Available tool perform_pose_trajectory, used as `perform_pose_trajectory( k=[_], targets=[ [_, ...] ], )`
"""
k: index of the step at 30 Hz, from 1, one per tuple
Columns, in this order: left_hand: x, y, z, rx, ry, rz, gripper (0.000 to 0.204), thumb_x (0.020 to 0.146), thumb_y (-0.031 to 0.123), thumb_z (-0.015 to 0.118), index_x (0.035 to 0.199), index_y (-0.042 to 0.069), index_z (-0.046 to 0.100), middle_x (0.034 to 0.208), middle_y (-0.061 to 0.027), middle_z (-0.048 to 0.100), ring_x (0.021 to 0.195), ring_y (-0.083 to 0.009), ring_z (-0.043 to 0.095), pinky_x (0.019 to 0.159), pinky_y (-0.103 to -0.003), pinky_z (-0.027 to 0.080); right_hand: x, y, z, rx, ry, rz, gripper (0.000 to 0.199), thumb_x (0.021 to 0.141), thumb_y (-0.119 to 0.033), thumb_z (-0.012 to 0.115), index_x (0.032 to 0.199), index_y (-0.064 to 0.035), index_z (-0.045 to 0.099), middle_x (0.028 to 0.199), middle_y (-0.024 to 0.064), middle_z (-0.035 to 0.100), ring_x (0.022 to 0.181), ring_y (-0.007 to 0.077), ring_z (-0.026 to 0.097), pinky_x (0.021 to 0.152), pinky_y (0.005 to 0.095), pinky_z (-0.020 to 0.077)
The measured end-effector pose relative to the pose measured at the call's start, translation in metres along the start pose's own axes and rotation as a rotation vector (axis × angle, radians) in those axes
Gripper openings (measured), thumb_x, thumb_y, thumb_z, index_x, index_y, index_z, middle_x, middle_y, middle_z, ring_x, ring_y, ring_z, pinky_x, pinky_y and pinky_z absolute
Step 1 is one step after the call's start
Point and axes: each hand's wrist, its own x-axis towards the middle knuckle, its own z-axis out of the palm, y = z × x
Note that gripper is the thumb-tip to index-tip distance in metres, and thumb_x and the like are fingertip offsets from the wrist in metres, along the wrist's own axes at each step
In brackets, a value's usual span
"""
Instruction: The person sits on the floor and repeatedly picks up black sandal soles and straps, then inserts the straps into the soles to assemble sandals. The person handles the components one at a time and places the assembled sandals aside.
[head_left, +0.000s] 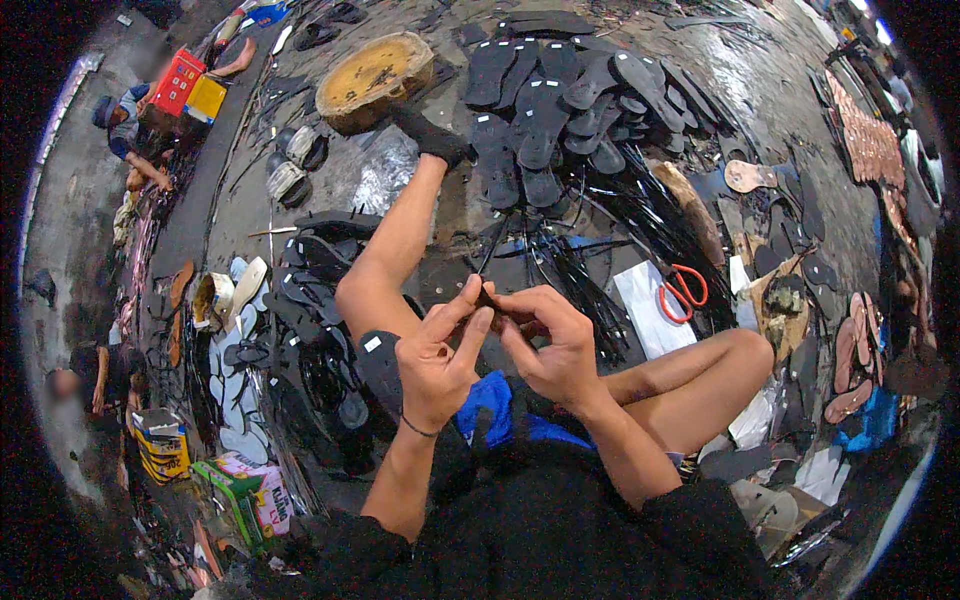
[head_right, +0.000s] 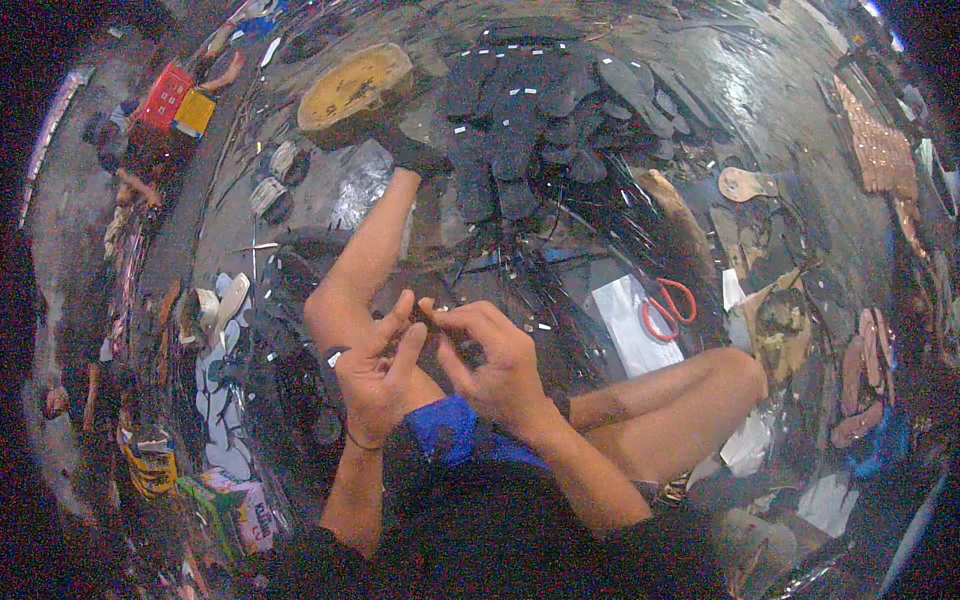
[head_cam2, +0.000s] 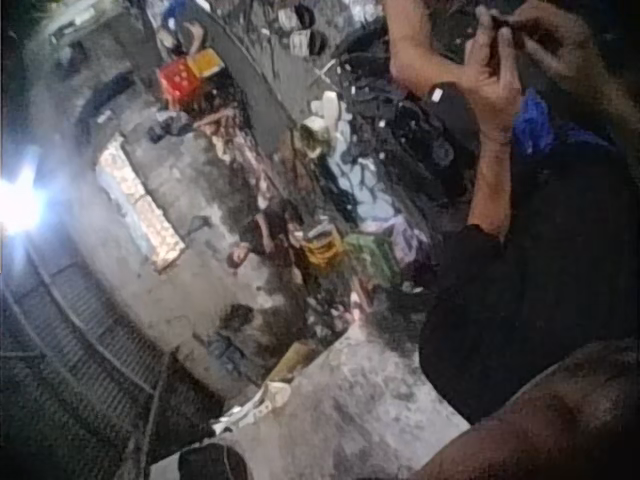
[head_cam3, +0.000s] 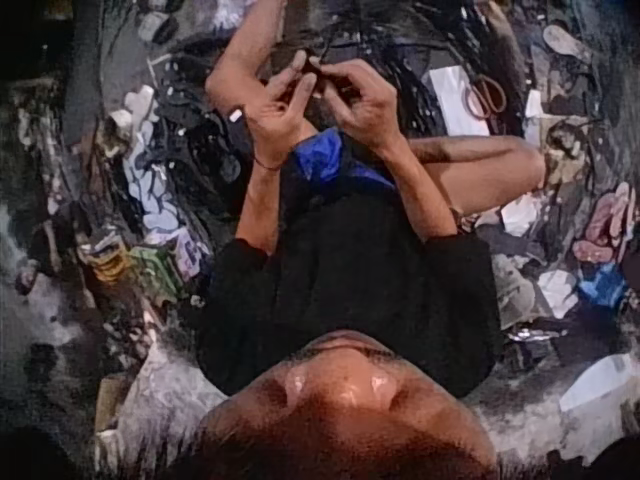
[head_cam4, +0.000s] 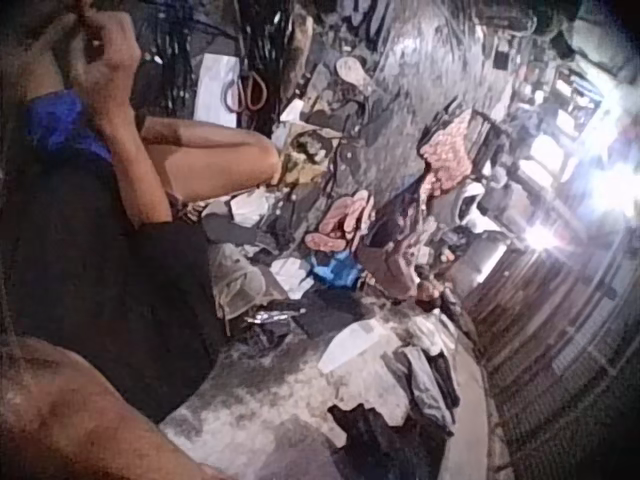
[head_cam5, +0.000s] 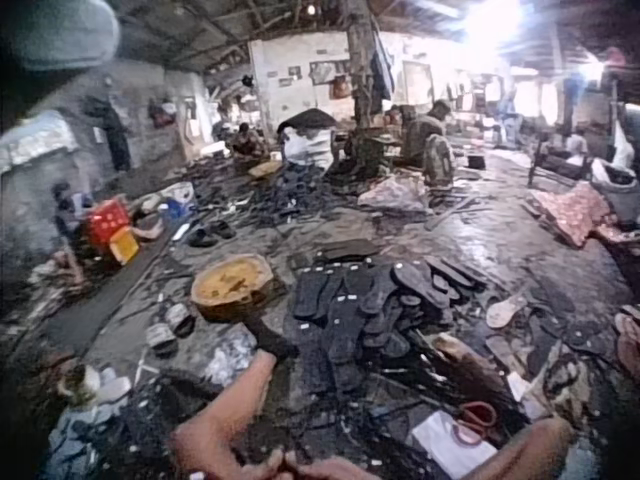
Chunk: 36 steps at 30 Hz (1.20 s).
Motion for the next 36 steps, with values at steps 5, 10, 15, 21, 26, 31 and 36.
perform_pose_trajectory(
  k=[5,10,15,21,26,31,36],
  targets=[
    [-0.033,-0.027,-0.060,0.850,0.304,0.088,0.073,0.090,0.022,0.074,0.146,-0.008,0.039,0.149,-0.0266,0.043,0.136,-0.0383,0.044,0.113,-0.047,0.034,-0.002,-0.009,-0.004,0.584,-0.043,0.418,0.013,0.095,-0.005,0.065,0.108,0.0002,0.066,0.103,0.0089,0.071,0.089,0.0132,0.068,0.075,0.0301,0.0573],
    [-0.088,-0.050,-0.099,0.757,0.145,-0.313,0.073,0.091,0.028,0.073,0.144,-0.007,0.036,0.144,-0.0285,0.046,0.136,-0.0392,0.042,0.114,-0.047,0.032,0.001,-0.005,0.007,0.564,-0.147,0.361,0.022,0.097,-0.005,0.063,0.118,0.0010,0.064,0.105,0.0101,0.072,0.090,0.0134,0.068,0.075,0.0265,0.0557],
    [-0.055,0.003,-0.055,0.129,0.157,-0.299,0.047,0.095,0.003,0.064,0.137,-0.005,0.047,0.118,-0.0109,0.065,0.105,-0.0144,0.062,0.092,-0.029,0.051,-0.003,-0.010,0.014,0.232,-0.242,0.354,0.019,0.091,-0.013,0.073,0.107,-0.0028,0.074,0.099,0.0085,0.075,0.086,0.0132,0.069,0.079,0.0287,0.0538],
    [-0.045,0.009,-0.030,-0.012,0.097,-0.215,0.041,0.089,-0.004,0.065,0.129,-0.005,0.055,0.113,-0.0077,0.066,0.101,-0.0129,0.063,0.089,-0.027,0.052,-0.003,-0.023,0.012,-0.182,-0.204,0.067,0.017,0.084,-0.019,0.077,0.095,-0.0054,0.074,0.085,0.0116,0.070,0.076,0.0269,0.069,0.069,0.0350,0.0548],
    [-0.052,0.000,-0.028,-0.010,0.013,-0.231,0.041,0.090,-0.005,0.065,0.129,-0.006,0.056,0.118,-0.0068,0.063,0.106,-0.0135,0.064,0.090,-0.026,0.054,-0.003,-0.025,-0.004,-0.293,-0.240,0.077,0.018,0.083,-0.019,0.077,0.095,-0.0057,0.072,0.080,0.0122,0.068,0.070,0.0272,0.067,0.066,0.0365,0.0543],
    [-0.059,-0.004,-0.026,-0.084,0.029,-0.288,0.039,0.089,-0.004,0.068,0.127,-0.005,0.060,0.118,-0.0064,0.062,0.105,-0.0133,0.064,0.088,-0.026,0.055,-0.003,-0.020,-0.007,-0.287,-0.262,0.148,0.019,0.083,-0.020,0.078,0.092,-0.0044,0.073,0.083,0.0133,0.070,0.072,0.0272,0.069,0.066,0.0357,0.0541],
    [-0.052,0.004,-0.033,0.205,-0.058,-0.090,0.040,0.087,-0.002,0.069,0.127,-0.001,0.064,0.113,-0.0092,0.063,0.101,-0.0137,0.064,0.083,-0.026,0.054,-0.010,-0.009,-0.002,-0.288,-0.198,0.129,0.017,0.080,-0.014,0.080,0.090,-0.0019,0.073,0.082,0.0149,0.070,0.074,0.0278,0.070,0.066,0.0350,0.0538]
  ],
)
